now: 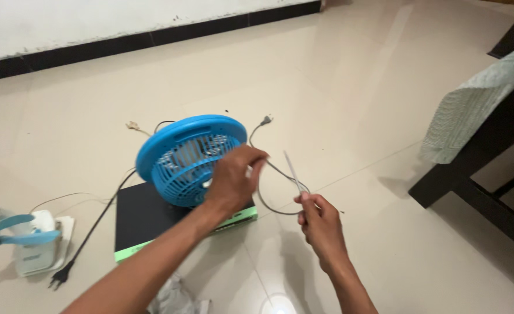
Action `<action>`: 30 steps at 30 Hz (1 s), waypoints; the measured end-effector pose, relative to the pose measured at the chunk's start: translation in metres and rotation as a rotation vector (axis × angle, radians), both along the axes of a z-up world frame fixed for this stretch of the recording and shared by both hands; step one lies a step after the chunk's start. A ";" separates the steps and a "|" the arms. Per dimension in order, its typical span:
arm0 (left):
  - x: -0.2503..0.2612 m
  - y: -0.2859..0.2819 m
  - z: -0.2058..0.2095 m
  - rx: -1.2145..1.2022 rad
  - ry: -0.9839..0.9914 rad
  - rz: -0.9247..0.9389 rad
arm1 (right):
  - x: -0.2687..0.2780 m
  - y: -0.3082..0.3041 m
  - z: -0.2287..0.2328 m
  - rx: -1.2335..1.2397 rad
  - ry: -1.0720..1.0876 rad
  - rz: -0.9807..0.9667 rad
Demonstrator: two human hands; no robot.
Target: The person sits on the floor and uses a screwdriver to unscrew the screws on the back of a blue portable fan. They remove the screws one by one and place them on the floor.
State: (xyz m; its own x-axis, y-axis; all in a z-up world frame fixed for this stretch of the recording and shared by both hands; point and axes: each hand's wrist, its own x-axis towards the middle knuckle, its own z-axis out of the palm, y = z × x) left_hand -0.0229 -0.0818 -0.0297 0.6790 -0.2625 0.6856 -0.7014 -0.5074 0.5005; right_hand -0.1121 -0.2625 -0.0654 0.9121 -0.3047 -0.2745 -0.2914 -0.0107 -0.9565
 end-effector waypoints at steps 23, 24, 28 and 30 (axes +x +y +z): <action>-0.014 0.201 0.008 -0.051 0.076 0.410 | -0.007 0.148 0.044 -0.145 -0.220 0.195; -0.011 0.201 0.008 -0.043 0.072 0.390 | -0.006 0.150 0.045 -0.148 -0.215 0.196; 0.004 0.190 0.011 0.037 0.002 0.297 | 0.001 0.157 0.052 -0.169 -0.183 0.213; 0.010 0.182 0.013 0.039 0.079 0.263 | 0.004 0.161 0.053 -0.167 -0.169 0.223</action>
